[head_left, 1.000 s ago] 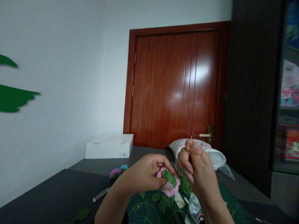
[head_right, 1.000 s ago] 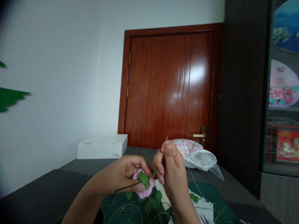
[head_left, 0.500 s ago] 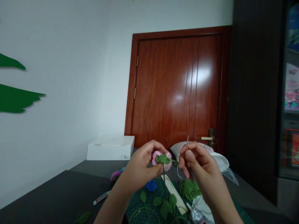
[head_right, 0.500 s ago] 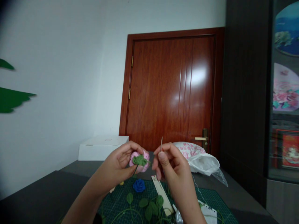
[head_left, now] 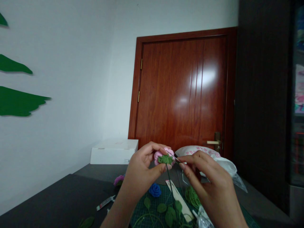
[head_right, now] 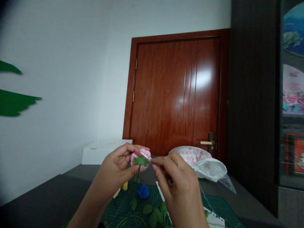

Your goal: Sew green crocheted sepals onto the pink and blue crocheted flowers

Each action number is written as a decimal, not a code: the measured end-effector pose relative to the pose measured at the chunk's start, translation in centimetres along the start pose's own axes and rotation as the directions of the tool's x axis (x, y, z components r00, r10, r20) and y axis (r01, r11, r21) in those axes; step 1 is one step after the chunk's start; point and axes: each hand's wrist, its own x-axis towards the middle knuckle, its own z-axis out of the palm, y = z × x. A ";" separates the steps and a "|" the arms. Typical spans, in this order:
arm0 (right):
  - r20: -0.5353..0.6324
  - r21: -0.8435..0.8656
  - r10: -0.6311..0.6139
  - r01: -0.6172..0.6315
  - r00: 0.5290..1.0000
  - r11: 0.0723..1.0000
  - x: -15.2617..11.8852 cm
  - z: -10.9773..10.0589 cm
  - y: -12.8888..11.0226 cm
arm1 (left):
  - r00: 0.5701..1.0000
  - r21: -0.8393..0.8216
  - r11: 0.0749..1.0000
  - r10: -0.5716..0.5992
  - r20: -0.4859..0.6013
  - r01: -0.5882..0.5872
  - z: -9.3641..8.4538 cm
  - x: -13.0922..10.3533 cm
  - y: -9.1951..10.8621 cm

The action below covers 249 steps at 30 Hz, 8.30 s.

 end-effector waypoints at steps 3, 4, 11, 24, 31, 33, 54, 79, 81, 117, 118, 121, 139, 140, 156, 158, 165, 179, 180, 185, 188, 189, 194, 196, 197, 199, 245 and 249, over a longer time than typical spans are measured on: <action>0.004 -0.064 -0.045 0.045 0.999 0.997 -0.1 -0.3 -0.2 | 1.000 -0.013 1.000 -0.006 -0.026 0.005 -0.1 0.0 0.1; 0.015 -0.078 -0.064 0.065 0.998 0.995 -0.1 -0.4 -0.1 | 0.999 -0.013 1.000 -0.003 -0.035 0.003 -0.1 0.0 0.1; 0.094 -0.111 -0.129 0.139 0.987 0.984 -0.6 -0.6 0.7 | 0.998 -0.031 0.999 0.012 -0.067 -0.014 -0.1 0.2 0.0; 0.138 -0.140 -0.106 0.125 0.985 0.982 -1.2 -1.4 0.4 | 0.998 -0.018 1.000 -0.024 -0.060 0.023 -0.1 0.0 -0.1; 0.246 -0.182 -0.192 0.240 0.950 0.954 -1.1 -2.5 1.7 | 0.999 0.020 0.998 -0.051 -0.014 0.051 -0.2 0.1 0.2; 0.267 -0.206 -0.215 0.273 0.940 0.940 -0.9 -2.8 2.0 | 0.999 0.029 0.998 -0.051 -0.004 0.051 -0.2 0.1 0.2; 0.361 -0.355 -0.023 0.160 0.932 0.921 -1.9 -2.9 0.6 | 0.997 0.182 0.983 -0.020 -0.078 0.034 0.7 -0.1 0.4; 0.306 -0.303 -0.033 0.130 0.952 0.944 -1.9 -1.9 0.3 | 0.987 0.159 0.987 -0.011 -0.160 0.037 1.6 -0.5 0.1; 0.270 -0.243 -0.044 0.113 0.962 0.963 -1.6 -1.7 0.3 | 0.987 0.109 0.993 -0.031 -0.160 0.049 1.5 -0.5 0.2; 0.195 0.113 0.058 -0.081 0.979 0.990 -0.1 -0.4 0.7 | 0.975 -0.034 0.999 -0.018 -0.221 0.011 1.8 -0.8 1.1; 0.199 0.114 0.052 -0.076 0.979 0.991 -0.1 -0.4 0.8 | 0.976 -0.033 0.999 -0.016 -0.218 0.009 1.7 -0.8 1.1; 0.195 0.110 0.045 -0.067 0.980 0.992 0.0 -0.4 0.8 | 0.976 0.004 1.000 -0.002 -0.220 0.003 1.7 -0.7 1.0; 0.177 0.159 0.056 -0.084 0.983 0.984 0.2 -0.7 0.5 | 0.976 0.062 0.998 0.044 -0.215 -0.031 1.7 -0.7 1.1; 0.179 0.164 0.052 -0.082 0.982 0.983 0.3 -0.7 0.5 | 0.974 0.066 0.997 0.054 -0.219 -0.040 1.7 -0.8 1.1; 0.147 0.281 0.054 -0.094 0.988 0.955 0.1 0.6 1.8 | 0.975 0.057 0.998 0.019 -0.222 -0.007 1.5 -1.1 1.4; 0.139 0.293 0.059 -0.098 0.989 0.951 0.0 0.8 1.8 | 0.975 0.051 0.999 0.002 -0.221 0.009 1.5 -1.1 1.6; 0.134 0.306 0.049 -0.088 0.990 0.948 0.1 0.8 1.7 | 0.980 0.067 0.998 -0.005 -0.199 0.019 1.4 -0.9 1.5; 0.120 0.312 0.020 -0.057 0.993 0.948 0.2 0.8 2.5 | 0.988 0.069 0.998 0.009 -0.151 0.002 1.0 -0.9 1.5; 0.118 0.315 0.023 -0.060 0.993 0.947 0.2 0.9 2.5 | 0.989 0.068 0.998 0.013 -0.147 -0.003 1.0 -0.9 1.4; 0.110 0.326 0.047 -0.081 0.993 0.942 0.1 1.2 2.2 | 0.991 0.072 0.997 0.025 -0.133 -0.015 1.0 -0.9 1.4; 0.111 0.340 0.090 -0.123 0.990 0.932 -0.1 1.6 1.8 | 0.991 0.068 0.998 0.016 -0.133 -0.007 1.1 -0.8 1.5; 0.110 0.357 0.118 -0.150 0.987 0.922 -0.2 1.8 1.6 | 0.991 0.063 0.998 0.007 -0.135 0.001 1.1 -0.8 1.4; 0.029 0.500 0.312 -0.284 0.950 0.818 -0.7 3.5 0.7 | 0.995 0.054 0.998 -0.009 -0.098 0.015 1.6 -0.8 0.6; 0.013 0.518 0.338 -0.296 0.941 0.802 -0.6 3.7 0.6 | 0.996 0.080 0.997 -0.001 -0.094 0.008 1.7 -0.6 0.5; 0.021 0.510 0.325 -0.289 0.946 0.810 -0.5 3.6 0.7 | 0.996 0.102 0.995 -0.001 -0.090 0.010 1.7 -0.6 0.4; 0.046 0.455 0.254 -0.247 0.966 0.856 -0.2 2.9 1.0 | 0.998 0.173 0.985 -0.006 -0.058 0.016 1.6 -0.5 0.5; 0.167 0.867 0.440 -0.344 0.882 0.361 0.2 1.4 1.4 | 0.892 0.068 0.998 -0.042 0.450 0.012 -0.6 -0.7 -0.1; 0.201 0.803 0.349 -0.358 0.915 0.477 0.2 0.6 1.4 | 0.922 0.047 0.998 0.009 0.386 -0.029 -1.1 -0.5 0.0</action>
